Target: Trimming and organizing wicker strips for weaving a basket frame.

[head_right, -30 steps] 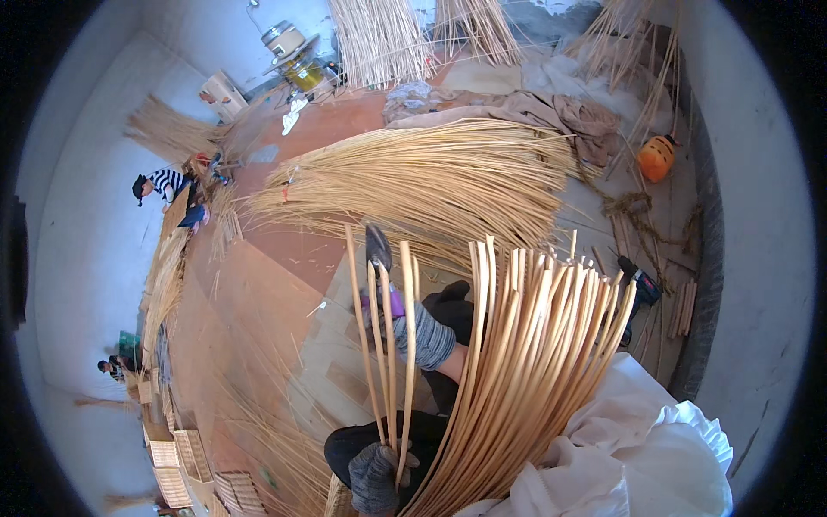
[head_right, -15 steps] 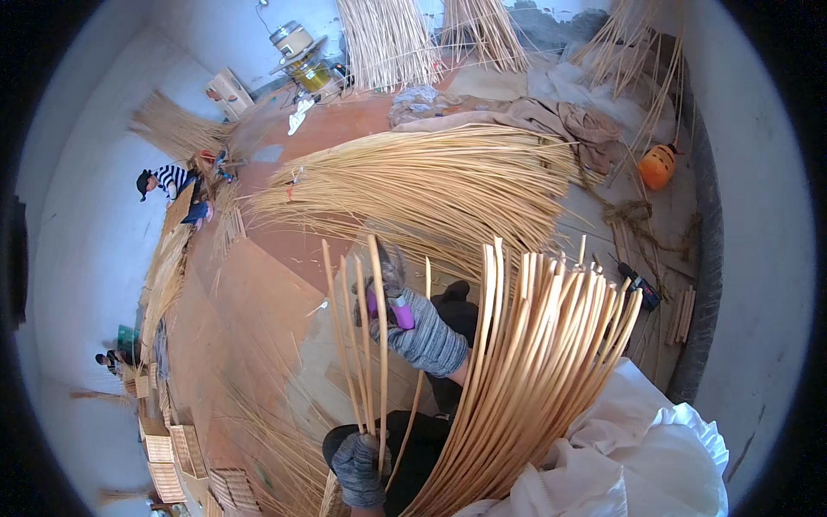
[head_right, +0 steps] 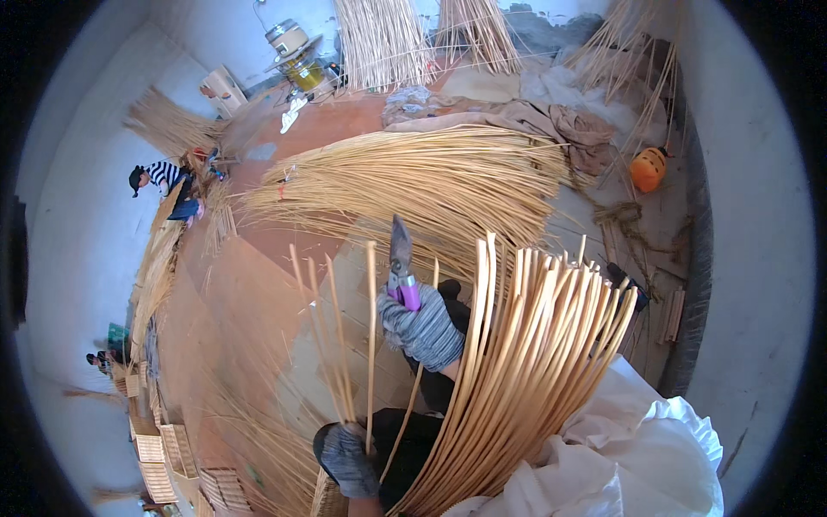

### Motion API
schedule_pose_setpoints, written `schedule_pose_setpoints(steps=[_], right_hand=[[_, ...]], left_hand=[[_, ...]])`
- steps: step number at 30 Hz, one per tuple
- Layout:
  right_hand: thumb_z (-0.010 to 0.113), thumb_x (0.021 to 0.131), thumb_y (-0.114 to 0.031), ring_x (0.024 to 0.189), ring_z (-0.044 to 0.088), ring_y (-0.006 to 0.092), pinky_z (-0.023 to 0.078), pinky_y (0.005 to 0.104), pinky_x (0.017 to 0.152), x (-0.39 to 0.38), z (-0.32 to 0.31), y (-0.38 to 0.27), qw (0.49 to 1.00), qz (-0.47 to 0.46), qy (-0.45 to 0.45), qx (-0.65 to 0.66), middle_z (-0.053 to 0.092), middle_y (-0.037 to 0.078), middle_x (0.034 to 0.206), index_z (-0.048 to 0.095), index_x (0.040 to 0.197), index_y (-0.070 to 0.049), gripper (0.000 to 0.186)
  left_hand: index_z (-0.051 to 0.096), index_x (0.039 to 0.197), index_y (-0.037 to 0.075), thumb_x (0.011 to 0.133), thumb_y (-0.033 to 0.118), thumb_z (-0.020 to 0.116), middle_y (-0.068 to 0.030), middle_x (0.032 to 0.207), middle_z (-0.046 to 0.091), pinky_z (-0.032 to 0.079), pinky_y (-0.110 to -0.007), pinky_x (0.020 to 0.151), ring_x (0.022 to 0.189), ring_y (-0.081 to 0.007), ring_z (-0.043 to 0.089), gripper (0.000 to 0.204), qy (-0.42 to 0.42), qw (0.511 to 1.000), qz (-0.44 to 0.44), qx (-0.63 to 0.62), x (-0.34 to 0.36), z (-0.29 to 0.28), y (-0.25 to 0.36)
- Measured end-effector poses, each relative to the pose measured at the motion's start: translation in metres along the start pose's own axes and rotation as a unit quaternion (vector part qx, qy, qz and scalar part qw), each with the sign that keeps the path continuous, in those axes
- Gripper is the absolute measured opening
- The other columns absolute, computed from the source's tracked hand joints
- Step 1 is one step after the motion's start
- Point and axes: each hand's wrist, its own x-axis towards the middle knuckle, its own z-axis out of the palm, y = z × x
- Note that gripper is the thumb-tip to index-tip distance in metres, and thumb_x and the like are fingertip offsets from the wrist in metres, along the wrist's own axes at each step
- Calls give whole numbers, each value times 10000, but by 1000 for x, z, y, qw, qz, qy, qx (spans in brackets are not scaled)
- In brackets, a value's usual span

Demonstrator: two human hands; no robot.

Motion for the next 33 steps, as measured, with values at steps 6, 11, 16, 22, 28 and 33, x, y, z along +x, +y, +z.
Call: schedule_pose_setpoints(steps=[6,11,16,22,28,33], right_hand=[[576,759,-182,579,528,138,437,263,467,-14,36,20,989,67,83,-104,535,36,700,494,871,-42,197],[606,743,-195,649,572,187,474,313,513,25,-8,48,985,157,72,14,564,68,744,494,880,-57,224],[615,732,-152,618,564,182,471,312,507,31,-44,69,979,156,128,-41,553,68,734,488,883,-62,216],[583,756,-167,663,544,134,451,249,582,26,-44,63,990,109,23,-88,545,38,749,497,929,-49,226],[617,732,-183,719,543,125,459,253,638,24,-28,41,950,33,54,-306,547,44,816,493,995,-18,334],[597,743,-180,672,530,127,451,234,626,29,-23,28,931,-57,-14,-361,545,33,780,504,980,-19,301]], left_hand=[[524,977,25,805,292,496,-123,939,519,385,-317,760,854,-225,490,318,-145,977,95,123,-3,29,-23],[513,1029,15,784,271,536,-153,1066,497,341,-292,875,995,-225,461,355,-222,969,110,-13,-27,26,-9],[519,1024,-27,753,250,595,-112,894,588,428,-273,749,829,-161,546,395,-301,951,53,38,-31,16,15],[587,871,-16,751,224,598,-100,687,600,418,-218,479,527,-113,527,270,-107,964,-66,-233,-10,-1,20],[585,840,-6,740,248,607,-89,640,592,328,-188,386,425,-79,444,274,-93,960,-73,-255,-11,-10,16],[583,775,-11,739,288,598,-93,592,574,325,-200,348,387,-103,438,301,-97,969,-98,-204,-18,-8,15]])
